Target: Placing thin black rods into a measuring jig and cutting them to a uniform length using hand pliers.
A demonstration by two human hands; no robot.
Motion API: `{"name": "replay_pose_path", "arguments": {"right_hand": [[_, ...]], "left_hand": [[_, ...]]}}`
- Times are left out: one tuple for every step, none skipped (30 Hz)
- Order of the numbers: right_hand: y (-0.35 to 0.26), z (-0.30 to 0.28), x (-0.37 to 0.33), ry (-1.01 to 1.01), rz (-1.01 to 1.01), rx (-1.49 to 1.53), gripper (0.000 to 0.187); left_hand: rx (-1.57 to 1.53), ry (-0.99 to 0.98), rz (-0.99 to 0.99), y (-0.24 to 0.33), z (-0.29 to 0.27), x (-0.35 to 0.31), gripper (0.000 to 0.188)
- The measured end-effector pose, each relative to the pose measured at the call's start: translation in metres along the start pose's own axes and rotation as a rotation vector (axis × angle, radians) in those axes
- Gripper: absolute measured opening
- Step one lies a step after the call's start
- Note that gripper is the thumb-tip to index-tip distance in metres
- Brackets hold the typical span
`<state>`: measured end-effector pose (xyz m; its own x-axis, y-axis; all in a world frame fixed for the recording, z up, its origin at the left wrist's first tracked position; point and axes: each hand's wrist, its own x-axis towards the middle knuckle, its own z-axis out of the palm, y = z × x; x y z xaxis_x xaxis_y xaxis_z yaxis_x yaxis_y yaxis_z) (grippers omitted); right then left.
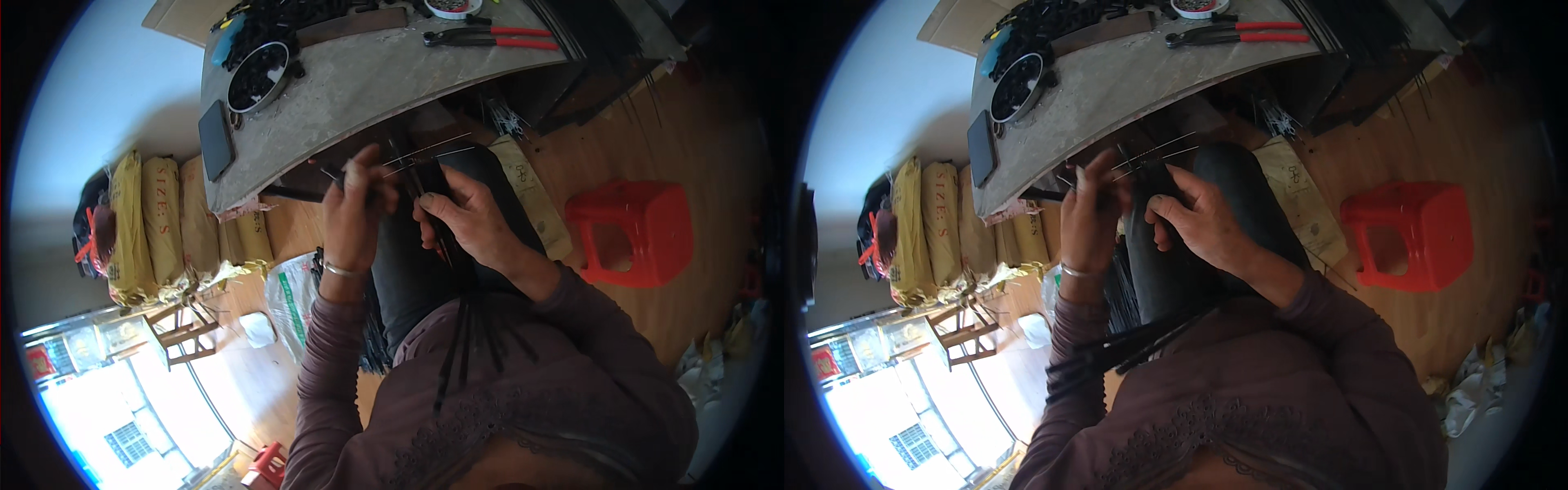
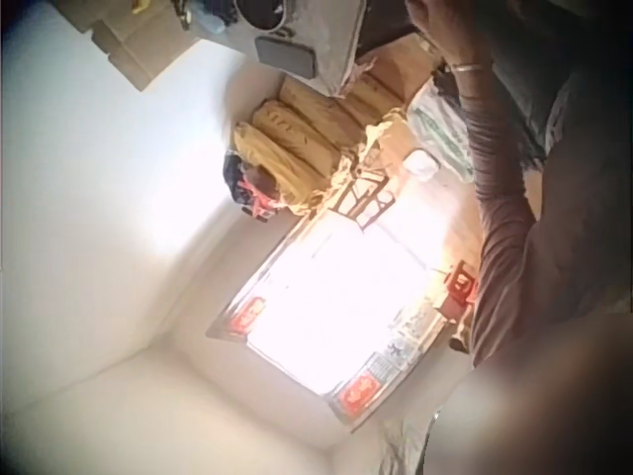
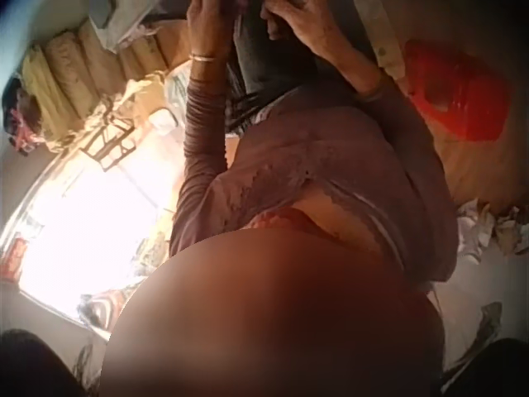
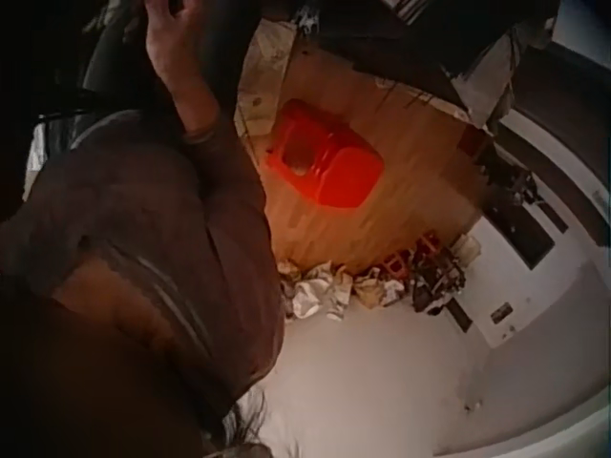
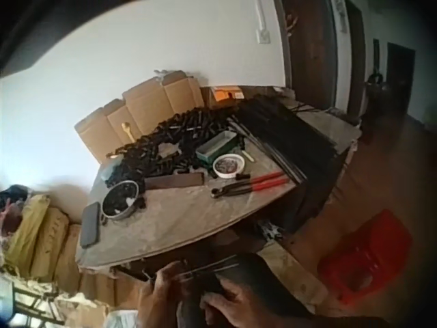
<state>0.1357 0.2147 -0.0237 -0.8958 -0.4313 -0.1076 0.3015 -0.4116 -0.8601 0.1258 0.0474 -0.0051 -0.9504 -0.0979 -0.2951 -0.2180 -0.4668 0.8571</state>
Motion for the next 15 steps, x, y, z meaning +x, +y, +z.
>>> {"name": "replay_pose_path", "arguments": {"right_hand": [[0.000, 0.001, 0.000, 0.007, -0.008, 0.014, 0.014], [-0.002, 0.003, 0.000, -0.008, -0.009, -0.013, 0.015], [-0.002, 0.003, 0.000, -0.023, -0.009, -0.042, 0.015], [-0.001, 0.004, 0.000, -0.015, -0.015, -0.032, 0.015], [0.001, 0.005, -0.001, 0.007, -0.001, -0.027, 0.016], [0.001, 0.006, -0.001, 0.027, 0.013, -0.024, 0.017], [-0.001, 0.004, -0.002, 0.032, 0.007, -0.016, 0.017], [-0.003, -0.001, -0.002, 0.029, -0.065, -0.214, 0.017], [-0.004, -0.005, -0.001, 0.028, -0.134, -0.412, 0.017], [-0.003, -0.008, 0.002, 0.035, -0.137, -0.405, 0.017], [-0.002, -0.012, 0.005, 0.033, -0.185, -0.562, 0.018], [-0.002, -0.014, 0.007, 0.033, -0.231, -0.720, 0.021], [-0.003, -0.015, 0.007, 0.042, -0.233, -0.715, 0.021], [-0.005, -0.015, 0.007, 0.016, -0.169, -0.711, 0.022], [-0.007, -0.016, 0.006, -0.012, -0.104, -0.707, 0.022]], "left_hand": [[0.093, -0.095, 0.040, -0.005, -0.008, -0.004, 0.031], [0.184, -0.191, 0.080, -0.008, -0.012, -0.006, 0.030], [0.196, -0.198, 0.075, -0.009, -0.008, -0.007, 0.030], [0.206, -0.146, 0.096, -0.011, 0.000, -0.009, 0.028], [0.214, -0.094, 0.117, -0.011, 0.005, -0.010, 0.027], [0.197, -0.088, 0.089, -0.008, 0.006, -0.009, 0.025], [0.206, -0.094, 0.087, -0.009, 0.006, -0.009, 0.025], [0.155, -0.097, 0.104, -0.011, 0.005, -0.009, 0.023], [0.104, -0.099, 0.118, -0.013, 0.005, -0.010, 0.021], [0.112, -0.105, 0.115, -0.014, 0.006, -0.010, 0.021], [0.097, -0.102, 0.123, -0.015, 0.007, -0.009, 0.021], [0.080, -0.101, 0.130, -0.016, 0.008, -0.009, 0.021], [0.087, -0.108, 0.125, -0.018, 0.007, -0.009, 0.021], [0.068, -0.098, 0.119, -0.021, 0.006, -0.009, 0.021], [0.048, -0.087, 0.113, -0.022, 0.005, -0.010, 0.021]]}}
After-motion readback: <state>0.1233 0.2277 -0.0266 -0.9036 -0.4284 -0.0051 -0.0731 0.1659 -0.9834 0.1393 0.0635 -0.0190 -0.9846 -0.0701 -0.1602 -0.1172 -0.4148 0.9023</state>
